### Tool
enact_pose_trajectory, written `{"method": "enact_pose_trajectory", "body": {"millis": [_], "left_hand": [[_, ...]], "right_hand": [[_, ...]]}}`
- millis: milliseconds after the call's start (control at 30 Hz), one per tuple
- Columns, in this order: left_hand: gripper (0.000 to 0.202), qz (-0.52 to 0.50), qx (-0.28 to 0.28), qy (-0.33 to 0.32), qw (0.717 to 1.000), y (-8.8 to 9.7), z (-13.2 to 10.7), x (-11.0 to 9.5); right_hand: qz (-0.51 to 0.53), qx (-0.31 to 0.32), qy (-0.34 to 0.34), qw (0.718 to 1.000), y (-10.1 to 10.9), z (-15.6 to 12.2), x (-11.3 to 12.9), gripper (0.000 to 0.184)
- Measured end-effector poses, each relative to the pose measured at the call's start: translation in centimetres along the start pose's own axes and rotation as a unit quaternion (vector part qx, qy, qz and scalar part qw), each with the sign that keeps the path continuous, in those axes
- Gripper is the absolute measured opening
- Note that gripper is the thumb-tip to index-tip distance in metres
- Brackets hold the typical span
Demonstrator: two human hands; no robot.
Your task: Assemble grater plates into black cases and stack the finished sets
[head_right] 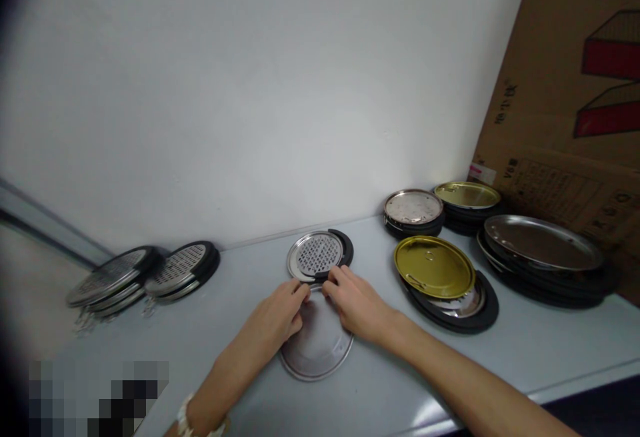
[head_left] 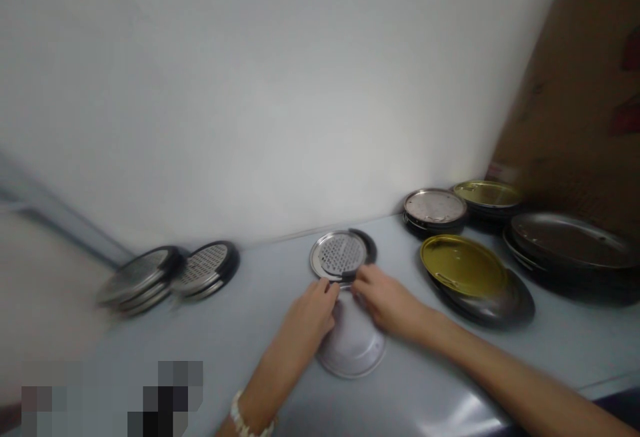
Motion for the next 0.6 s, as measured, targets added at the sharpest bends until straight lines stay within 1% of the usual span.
{"method": "enact_pose_trajectory", "body": {"millis": [100,233,333,433,533,600], "left_hand": [[0.031,-0.019,-0.017,-0.004,1.000,0.1,0.2,0.3],[0.027,-0.044,-0.012,0.019,0.999,0.2,0.3,0.8],[0.030,-0.050,-0.019,0.028,0.998,0.6,0.1,1.0],[0.031,-0.057,-0.022,0.028,0.998,0.8,-0.1,1.0],[0.028,-0.070,-0.019,0.021,0.997,1.0,-0.2,1.0],[0.026,-0.071,-0.014,0.028,0.997,1.1,-0.2,1.1]], "right_hand": [[0.002,-0.008,-0.010,1.000,0.2,-0.1,-0.3,0.033],[0.018,-0.012,-0.023,0.999,0.6,-0.2,-0.6,0.035],[0.032,-0.006,-0.030,0.999,0.6,-0.2,-0.7,0.035],[0.040,-0.003,-0.033,0.999,0.6,-0.2,-0.6,0.036],[0.045,-0.004,-0.033,0.998,0.6,-0.3,-0.6,0.035],[0.044,-0.004,-0.032,0.999,0.6,-0.3,-0.7,0.034]]}}
Point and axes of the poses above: each hand's wrist, its own z-axis towards the middle knuckle, its own y-axis out of the back of the hand, x = y × z, the point moved 9 cm from there along z, towards the middle knuckle, and after that the axes turned 9 degrees about z, right-handed, at the moved point
